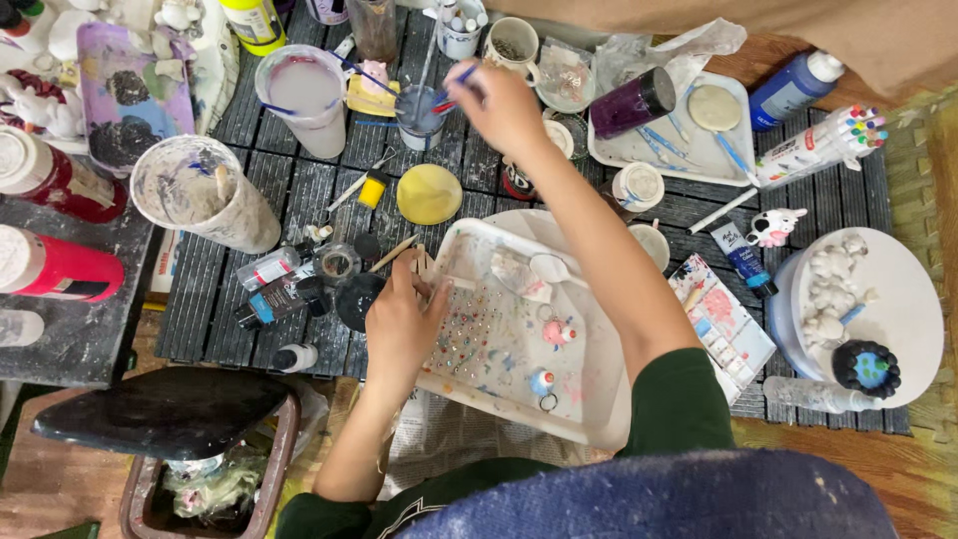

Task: The person paints small figurines placed in a white tray using a plastic spoon and paintbrushes. They apply white paint to a figurine with a spoon, then use a blue brush to paint details on a blue figurine and a pink figurine. The person switches to a red brush to add details to the figurines.

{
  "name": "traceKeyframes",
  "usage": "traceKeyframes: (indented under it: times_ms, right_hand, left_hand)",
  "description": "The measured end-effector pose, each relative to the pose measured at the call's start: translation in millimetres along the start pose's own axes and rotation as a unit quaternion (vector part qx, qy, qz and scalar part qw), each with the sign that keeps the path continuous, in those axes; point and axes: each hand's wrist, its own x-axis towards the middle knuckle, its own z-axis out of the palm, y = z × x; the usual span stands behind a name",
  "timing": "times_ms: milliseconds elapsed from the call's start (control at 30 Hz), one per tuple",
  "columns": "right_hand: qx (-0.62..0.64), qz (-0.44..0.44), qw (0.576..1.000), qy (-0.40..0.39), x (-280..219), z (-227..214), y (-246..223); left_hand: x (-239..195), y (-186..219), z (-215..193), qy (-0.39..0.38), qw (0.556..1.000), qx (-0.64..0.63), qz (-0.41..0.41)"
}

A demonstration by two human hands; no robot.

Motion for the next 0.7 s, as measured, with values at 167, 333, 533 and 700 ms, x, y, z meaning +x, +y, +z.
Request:
traceKeyframes:
  times_ms: [167,333,533,700]
  right_hand:
    - [0.158,0.012,0.985,0.07,-1,-21,9]
    - [0.208,0.006,0.975,0.078,-10,-25,24]
    - [0.22,0.019,0.972,0.075,-12,-23,24]
    - [0.195,0.016,0.979,0.051,-20,-23,25]
  left_hand:
    - [-1,-2,-3,-0.006,1.0,0.001,-0.002]
    - [-6,-7,0,0.005,1.0,0.009,0.013]
    - [-9,-17,-1,0.011,1.0,-0.013,-0.007]
    - [-9,-24,-3,0.012,0.999,-0.037,-0.008]
